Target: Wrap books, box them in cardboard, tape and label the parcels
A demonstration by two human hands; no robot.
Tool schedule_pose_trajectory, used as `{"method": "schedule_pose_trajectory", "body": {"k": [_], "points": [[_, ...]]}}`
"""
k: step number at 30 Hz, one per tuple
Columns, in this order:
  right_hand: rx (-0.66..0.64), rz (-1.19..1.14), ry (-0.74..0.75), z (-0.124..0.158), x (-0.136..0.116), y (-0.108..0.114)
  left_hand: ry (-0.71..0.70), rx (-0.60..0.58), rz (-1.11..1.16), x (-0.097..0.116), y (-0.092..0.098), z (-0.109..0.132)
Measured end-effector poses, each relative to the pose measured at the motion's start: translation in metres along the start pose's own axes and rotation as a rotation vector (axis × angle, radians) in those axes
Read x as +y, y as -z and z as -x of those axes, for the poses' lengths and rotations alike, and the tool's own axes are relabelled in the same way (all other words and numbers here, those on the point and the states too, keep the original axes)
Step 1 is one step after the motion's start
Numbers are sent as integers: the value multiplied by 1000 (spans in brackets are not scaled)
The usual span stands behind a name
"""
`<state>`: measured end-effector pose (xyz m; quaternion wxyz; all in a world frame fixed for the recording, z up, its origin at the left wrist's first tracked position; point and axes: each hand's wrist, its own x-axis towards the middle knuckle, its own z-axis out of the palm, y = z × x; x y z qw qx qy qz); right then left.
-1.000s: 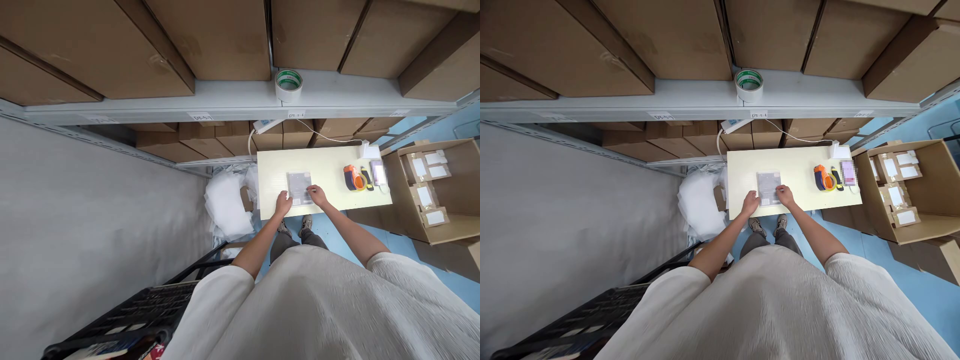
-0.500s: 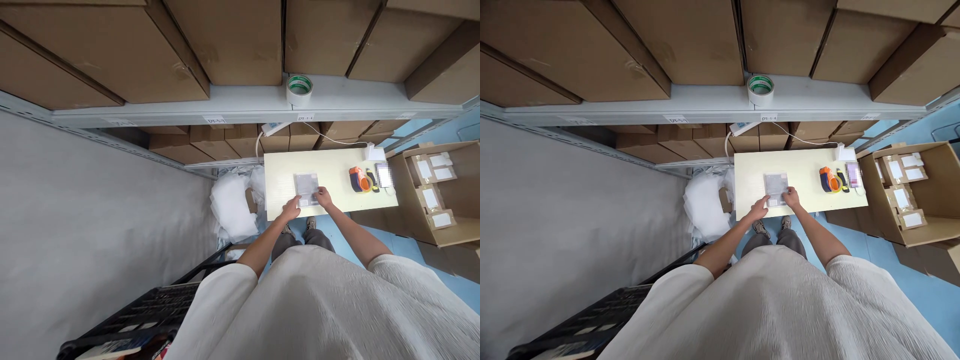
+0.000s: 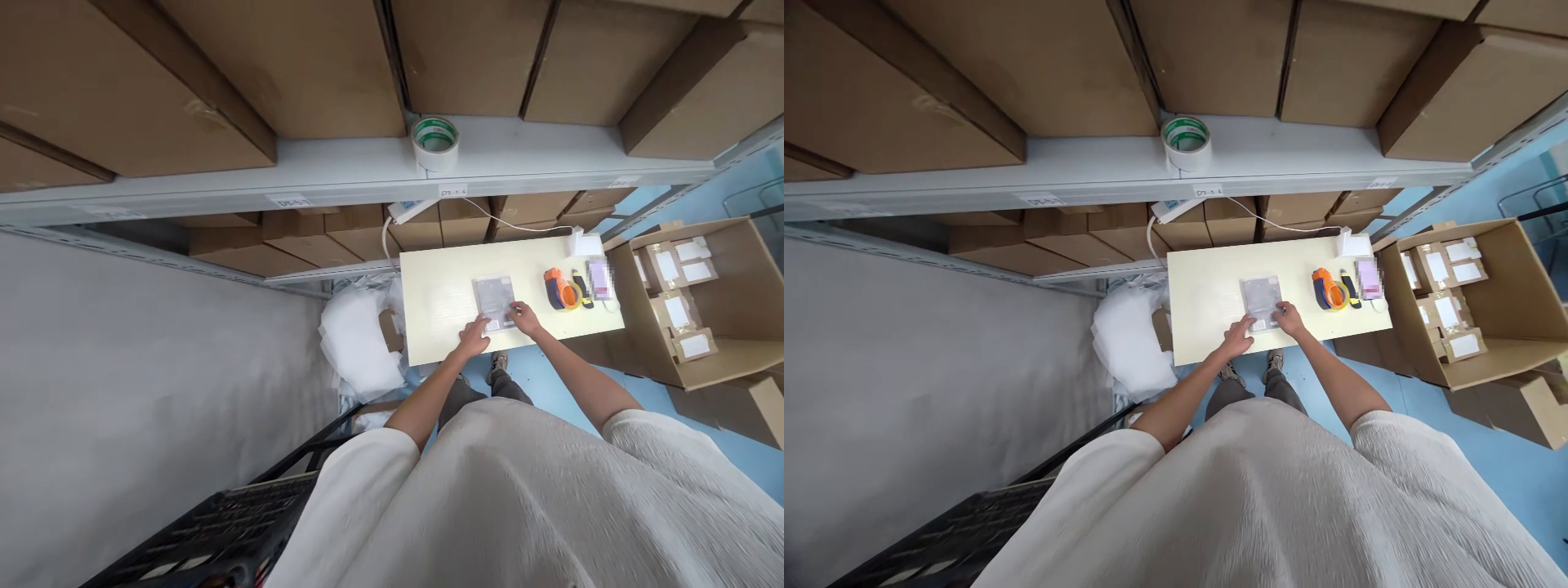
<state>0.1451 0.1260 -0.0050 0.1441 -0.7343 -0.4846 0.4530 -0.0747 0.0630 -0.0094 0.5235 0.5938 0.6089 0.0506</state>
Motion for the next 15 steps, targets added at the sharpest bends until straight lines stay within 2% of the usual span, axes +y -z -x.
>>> {"method": "schedule_pose_trajectory", "body": {"k": [6, 10, 15], "points": [[15, -25, 111, 11, 19, 63, 34, 28, -33, 25, -11, -18], [133, -38, 165, 9, 39, 120, 124, 116, -42, 38, -14, -19], [286, 47, 93, -12, 75, 190, 212, 268, -57, 51, -27, -12]]}}
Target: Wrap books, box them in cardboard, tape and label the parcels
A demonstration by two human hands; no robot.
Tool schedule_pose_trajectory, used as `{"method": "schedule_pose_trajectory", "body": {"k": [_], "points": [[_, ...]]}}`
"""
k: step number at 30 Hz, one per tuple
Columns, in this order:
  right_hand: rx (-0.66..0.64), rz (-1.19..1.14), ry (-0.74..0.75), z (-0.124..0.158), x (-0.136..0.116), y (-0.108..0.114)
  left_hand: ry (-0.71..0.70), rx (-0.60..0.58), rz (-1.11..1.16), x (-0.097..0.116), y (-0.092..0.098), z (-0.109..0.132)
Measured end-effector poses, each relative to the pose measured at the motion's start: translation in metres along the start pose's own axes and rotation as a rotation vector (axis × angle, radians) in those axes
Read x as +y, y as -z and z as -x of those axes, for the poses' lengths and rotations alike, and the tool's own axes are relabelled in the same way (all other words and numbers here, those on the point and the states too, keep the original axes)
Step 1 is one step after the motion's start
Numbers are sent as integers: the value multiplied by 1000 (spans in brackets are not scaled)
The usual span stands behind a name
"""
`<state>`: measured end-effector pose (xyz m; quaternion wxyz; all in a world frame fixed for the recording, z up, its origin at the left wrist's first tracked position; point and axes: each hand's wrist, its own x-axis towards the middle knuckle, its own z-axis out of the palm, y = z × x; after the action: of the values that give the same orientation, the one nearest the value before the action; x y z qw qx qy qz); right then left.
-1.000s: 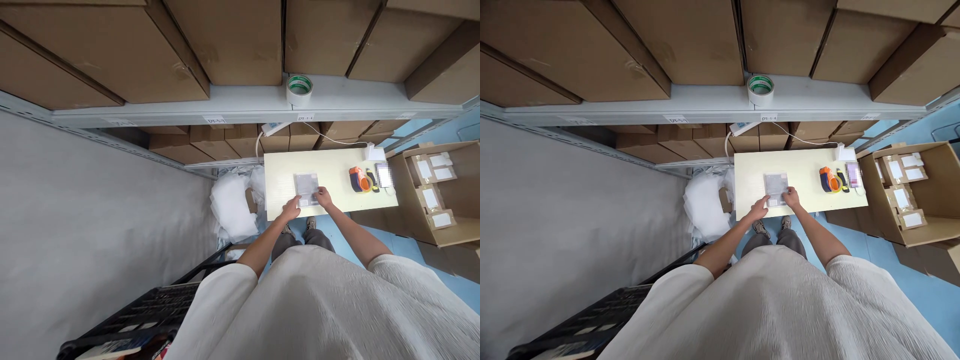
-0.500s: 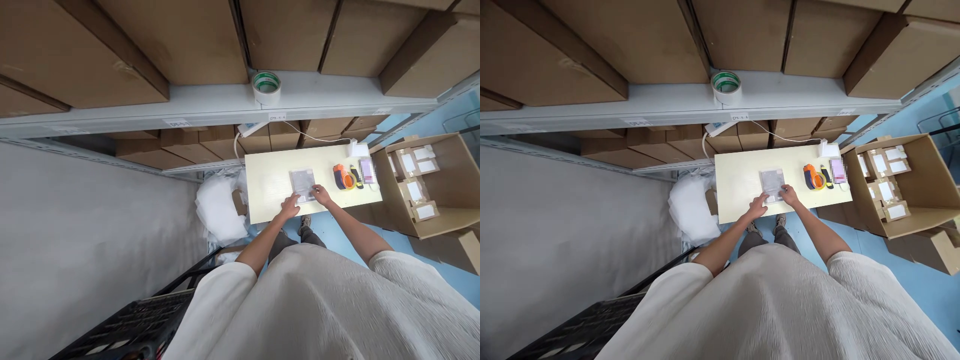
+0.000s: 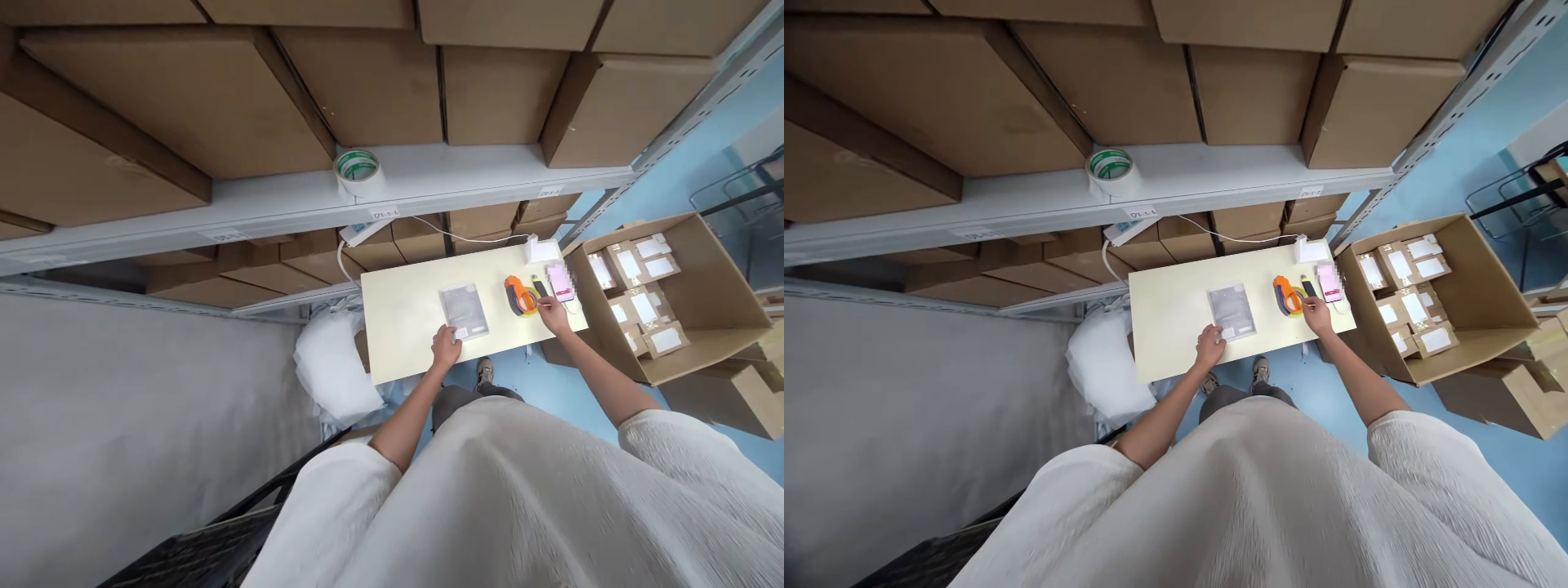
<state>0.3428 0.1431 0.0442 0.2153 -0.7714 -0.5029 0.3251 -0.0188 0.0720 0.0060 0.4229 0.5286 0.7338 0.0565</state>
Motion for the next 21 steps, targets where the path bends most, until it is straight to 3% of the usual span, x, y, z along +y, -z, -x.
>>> {"method": "schedule_pose_trajectory", "body": {"k": [4, 8, 14, 21], "points": [[19, 204, -42, -25, 28, 25, -10, 53, 23, 3, -10, 9], [-50, 407, 11, -39, 42, 29, 33, 72, 21, -1, -18, 14], [-154, 614, 120, -51, 43, 20, 79, 146, 50, -11, -29, 19], [-175, 743, 152, -62, 34, 10, 97, 182, 103, -21, -46, 25]]}}
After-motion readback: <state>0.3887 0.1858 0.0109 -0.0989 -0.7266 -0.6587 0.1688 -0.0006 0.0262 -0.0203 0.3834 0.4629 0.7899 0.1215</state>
